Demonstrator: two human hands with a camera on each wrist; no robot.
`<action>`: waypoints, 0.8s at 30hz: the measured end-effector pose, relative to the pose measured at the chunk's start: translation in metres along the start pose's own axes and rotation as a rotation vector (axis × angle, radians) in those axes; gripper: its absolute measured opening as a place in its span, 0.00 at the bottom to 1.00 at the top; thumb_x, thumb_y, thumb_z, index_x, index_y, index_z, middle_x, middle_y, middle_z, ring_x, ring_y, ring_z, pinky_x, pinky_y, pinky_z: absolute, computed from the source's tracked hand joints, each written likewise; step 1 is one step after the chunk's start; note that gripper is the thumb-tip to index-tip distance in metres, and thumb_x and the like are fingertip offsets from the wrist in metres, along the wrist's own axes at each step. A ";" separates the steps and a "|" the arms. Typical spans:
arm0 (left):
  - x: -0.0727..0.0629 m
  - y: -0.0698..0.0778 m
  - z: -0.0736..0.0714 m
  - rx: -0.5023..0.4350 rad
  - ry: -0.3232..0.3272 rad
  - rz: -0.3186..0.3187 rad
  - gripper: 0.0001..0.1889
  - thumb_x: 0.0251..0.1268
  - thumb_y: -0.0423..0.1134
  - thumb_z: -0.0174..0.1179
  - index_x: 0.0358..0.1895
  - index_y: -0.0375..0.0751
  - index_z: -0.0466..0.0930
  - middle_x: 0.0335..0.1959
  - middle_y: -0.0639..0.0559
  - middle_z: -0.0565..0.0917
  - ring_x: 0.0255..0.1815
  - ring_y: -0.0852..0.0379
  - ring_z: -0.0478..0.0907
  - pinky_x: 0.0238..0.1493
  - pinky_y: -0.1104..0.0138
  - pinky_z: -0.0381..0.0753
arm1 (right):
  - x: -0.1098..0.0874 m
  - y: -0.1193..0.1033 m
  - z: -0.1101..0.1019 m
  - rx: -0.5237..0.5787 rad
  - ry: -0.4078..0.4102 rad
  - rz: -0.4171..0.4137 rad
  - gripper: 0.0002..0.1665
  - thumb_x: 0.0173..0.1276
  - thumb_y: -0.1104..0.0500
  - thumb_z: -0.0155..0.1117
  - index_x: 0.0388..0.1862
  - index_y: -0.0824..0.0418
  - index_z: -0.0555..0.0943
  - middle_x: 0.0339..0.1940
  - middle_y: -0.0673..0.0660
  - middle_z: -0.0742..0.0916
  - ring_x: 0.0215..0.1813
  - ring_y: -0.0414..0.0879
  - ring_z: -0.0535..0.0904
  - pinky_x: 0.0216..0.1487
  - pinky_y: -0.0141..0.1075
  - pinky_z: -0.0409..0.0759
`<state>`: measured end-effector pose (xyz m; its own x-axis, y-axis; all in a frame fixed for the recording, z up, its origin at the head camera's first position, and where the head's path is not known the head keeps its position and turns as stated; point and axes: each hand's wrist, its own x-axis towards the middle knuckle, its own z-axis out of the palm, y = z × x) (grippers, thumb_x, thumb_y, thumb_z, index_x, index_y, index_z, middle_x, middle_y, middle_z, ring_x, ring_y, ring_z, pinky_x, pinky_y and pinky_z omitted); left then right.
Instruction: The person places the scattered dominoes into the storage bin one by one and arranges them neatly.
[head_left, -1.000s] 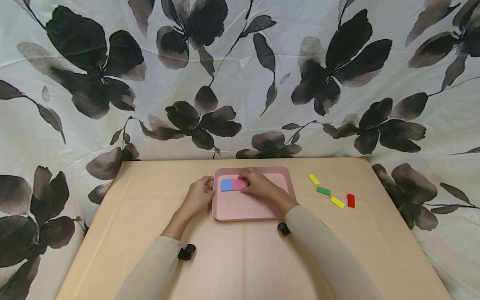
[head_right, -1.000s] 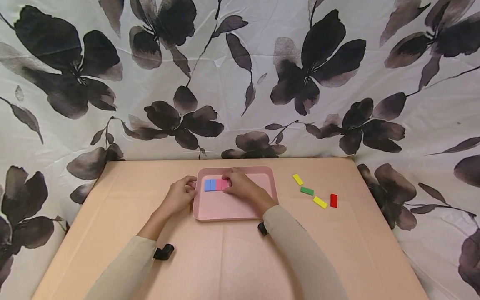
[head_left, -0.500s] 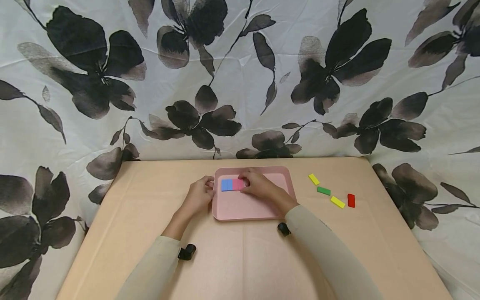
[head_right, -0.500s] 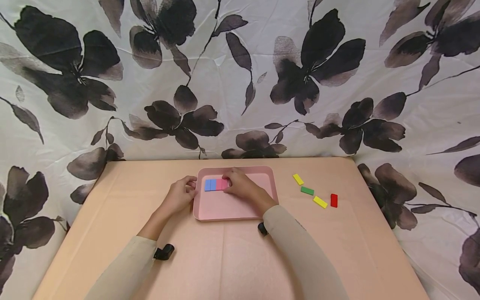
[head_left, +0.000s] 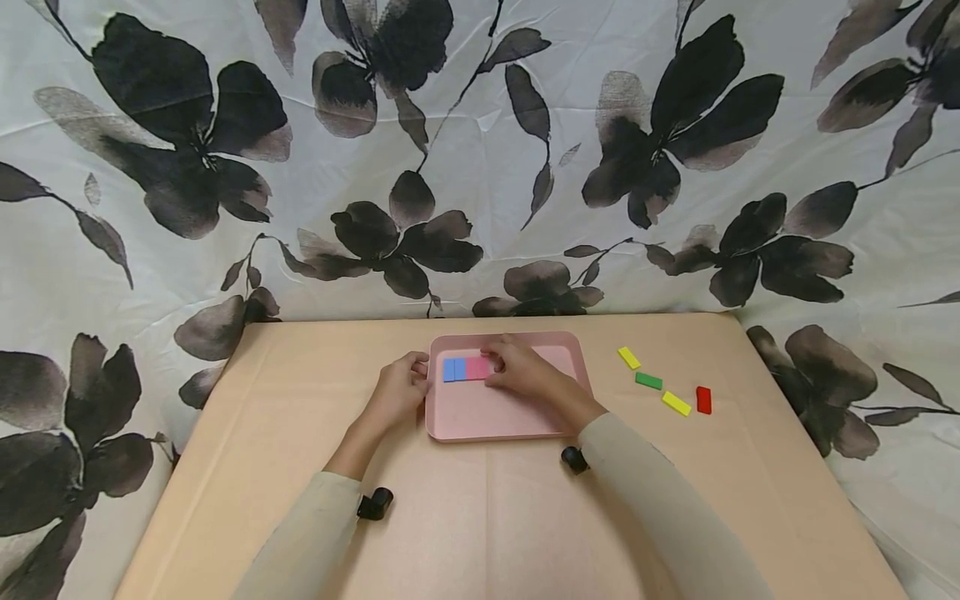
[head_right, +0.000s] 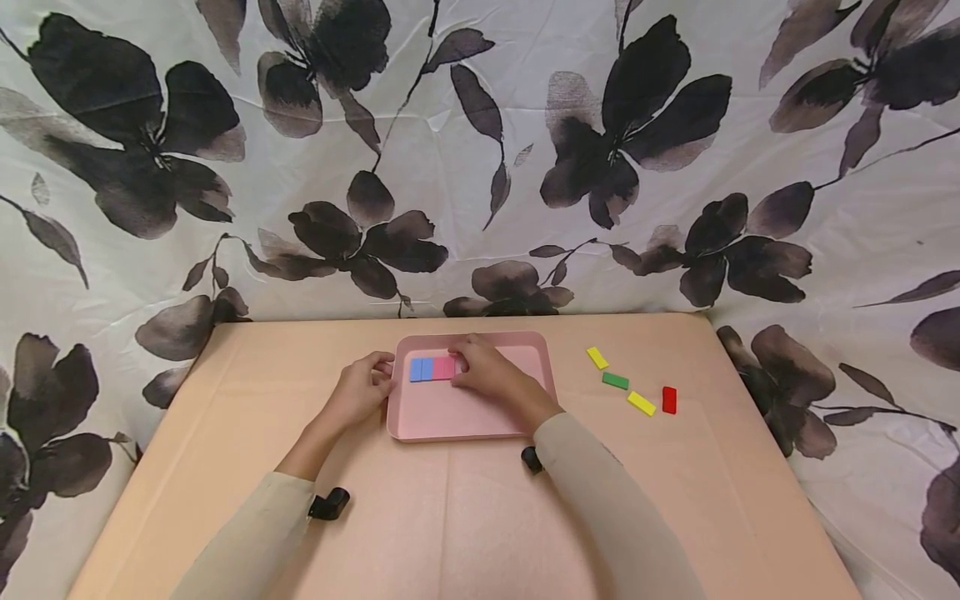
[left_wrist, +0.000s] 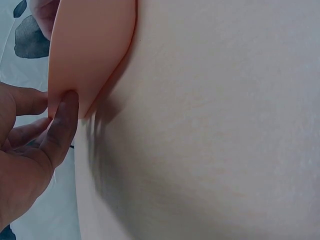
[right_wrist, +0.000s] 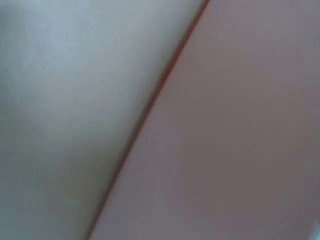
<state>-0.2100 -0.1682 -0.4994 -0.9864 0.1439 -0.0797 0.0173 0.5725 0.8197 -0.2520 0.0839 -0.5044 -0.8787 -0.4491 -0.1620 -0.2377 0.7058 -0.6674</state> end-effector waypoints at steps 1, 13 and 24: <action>0.000 0.000 0.000 -0.002 -0.001 0.001 0.23 0.64 0.24 0.63 0.63 0.27 0.76 0.47 0.38 0.83 0.45 0.47 0.85 0.45 0.61 0.87 | -0.002 0.000 -0.002 0.001 0.004 -0.004 0.32 0.64 0.58 0.78 0.66 0.64 0.78 0.50 0.56 0.78 0.46 0.46 0.75 0.47 0.33 0.78; 0.002 0.001 0.001 -0.003 -0.006 -0.024 0.23 0.65 0.24 0.62 0.64 0.27 0.75 0.47 0.39 0.82 0.45 0.48 0.84 0.44 0.63 0.87 | -0.038 0.006 -0.040 -0.004 0.079 -0.068 0.33 0.68 0.58 0.74 0.71 0.60 0.77 0.60 0.62 0.80 0.51 0.48 0.79 0.54 0.39 0.83; 0.004 0.001 -0.001 0.011 -0.014 -0.017 0.23 0.65 0.25 0.63 0.64 0.28 0.75 0.47 0.39 0.82 0.45 0.48 0.83 0.45 0.62 0.86 | -0.078 0.034 -0.075 -0.008 0.298 -0.092 0.28 0.66 0.59 0.76 0.64 0.61 0.80 0.53 0.59 0.82 0.50 0.50 0.83 0.53 0.46 0.87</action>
<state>-0.2139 -0.1680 -0.4977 -0.9841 0.1456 -0.1014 0.0027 0.5837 0.8120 -0.2229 0.1835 -0.4597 -0.9357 -0.3319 0.1196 -0.3241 0.6743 -0.6635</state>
